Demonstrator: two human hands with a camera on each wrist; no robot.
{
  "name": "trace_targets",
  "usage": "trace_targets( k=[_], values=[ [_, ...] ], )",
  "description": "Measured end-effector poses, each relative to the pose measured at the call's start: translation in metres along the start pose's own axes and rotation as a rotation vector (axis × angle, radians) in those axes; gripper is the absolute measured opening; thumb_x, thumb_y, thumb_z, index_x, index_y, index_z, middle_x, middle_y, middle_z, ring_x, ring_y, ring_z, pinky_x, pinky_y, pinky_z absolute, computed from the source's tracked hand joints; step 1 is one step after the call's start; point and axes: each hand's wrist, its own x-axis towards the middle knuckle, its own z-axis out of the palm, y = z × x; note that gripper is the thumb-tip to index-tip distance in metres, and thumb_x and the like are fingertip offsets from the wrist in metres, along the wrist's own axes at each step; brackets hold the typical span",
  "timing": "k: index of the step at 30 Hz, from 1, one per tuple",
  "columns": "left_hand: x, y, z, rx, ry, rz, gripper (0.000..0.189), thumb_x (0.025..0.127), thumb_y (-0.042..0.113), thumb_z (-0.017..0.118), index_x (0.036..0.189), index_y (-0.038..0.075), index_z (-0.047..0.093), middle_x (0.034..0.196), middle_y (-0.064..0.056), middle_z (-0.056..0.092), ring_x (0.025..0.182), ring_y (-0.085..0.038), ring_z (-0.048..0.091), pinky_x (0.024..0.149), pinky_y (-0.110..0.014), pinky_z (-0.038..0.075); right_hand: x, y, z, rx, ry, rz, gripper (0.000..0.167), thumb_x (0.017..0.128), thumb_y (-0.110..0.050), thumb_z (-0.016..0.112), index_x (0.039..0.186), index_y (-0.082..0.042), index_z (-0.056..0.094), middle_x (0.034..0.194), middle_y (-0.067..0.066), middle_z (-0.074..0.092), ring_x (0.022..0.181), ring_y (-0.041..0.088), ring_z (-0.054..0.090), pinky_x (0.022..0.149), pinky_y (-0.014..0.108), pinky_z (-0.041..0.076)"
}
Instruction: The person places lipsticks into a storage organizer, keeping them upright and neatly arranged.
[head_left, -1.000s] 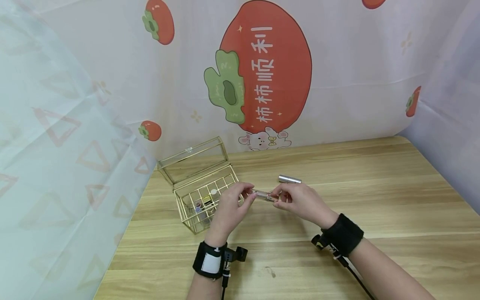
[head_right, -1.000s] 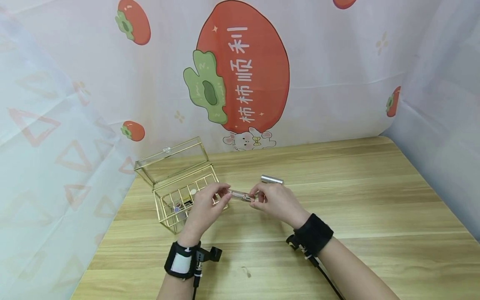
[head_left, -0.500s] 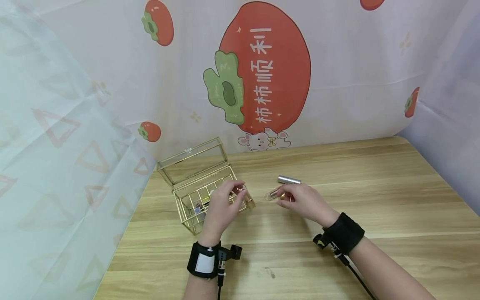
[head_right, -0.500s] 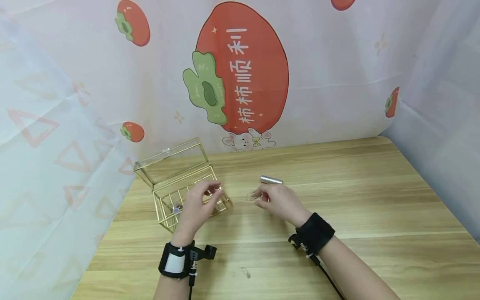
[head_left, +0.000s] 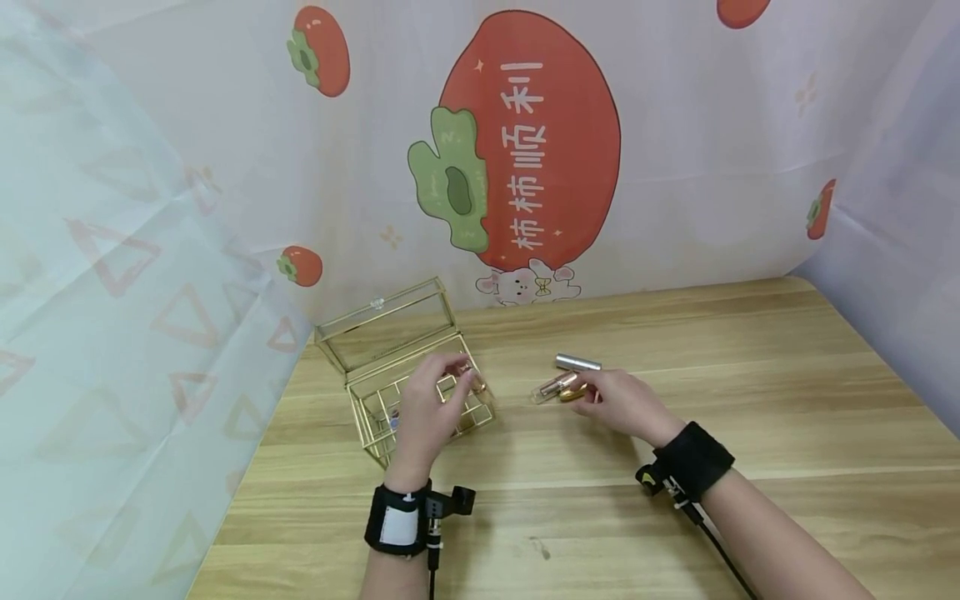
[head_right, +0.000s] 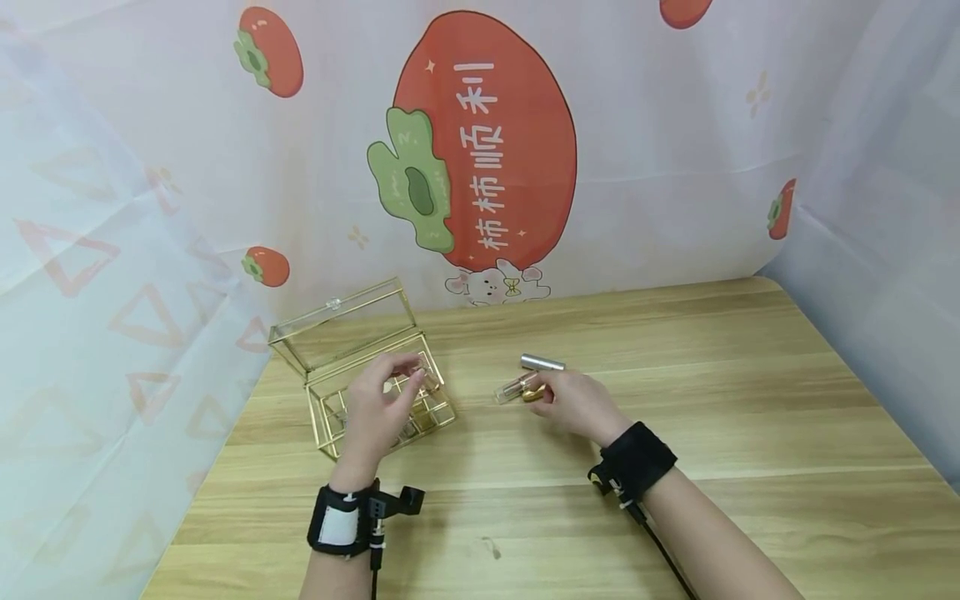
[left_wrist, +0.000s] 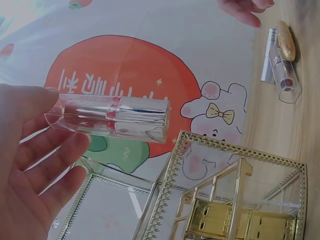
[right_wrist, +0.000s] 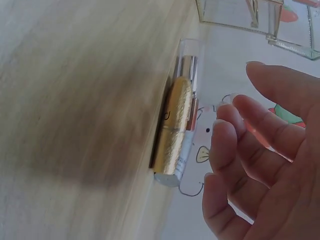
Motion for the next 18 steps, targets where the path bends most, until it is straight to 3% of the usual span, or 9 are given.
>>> trace_targets(
  k=[9, 18],
  values=[
    [0.002, -0.006, -0.005, 0.037, 0.084, 0.012, 0.018, 0.088, 0.010, 0.071, 0.104, 0.001, 0.069, 0.094, -0.008, 0.070, 0.085, -0.020, 0.066, 0.078, -0.033, 0.056, 0.002, 0.014, -0.003, -0.011, -0.010, 0.046, 0.029, 0.086, -0.019, 0.073, 0.111, -0.006, 0.068, 0.075, -0.002, 0.058, 0.060, 0.010, 0.047, 0.056, 0.025, 0.037],
    [0.002, -0.011, -0.009, 0.032, 0.140, -0.014, 0.015, 0.089, 0.008, 0.068, 0.103, 0.003, 0.069, 0.096, -0.009, 0.071, 0.085, -0.020, 0.065, 0.077, -0.030, 0.054, 0.004, 0.023, -0.004, 0.010, -0.037, 0.086, 0.033, 0.086, -0.015, 0.070, 0.117, -0.003, 0.065, 0.071, 0.001, 0.055, 0.054, 0.011, 0.046, 0.049, 0.025, 0.036]
  ],
)
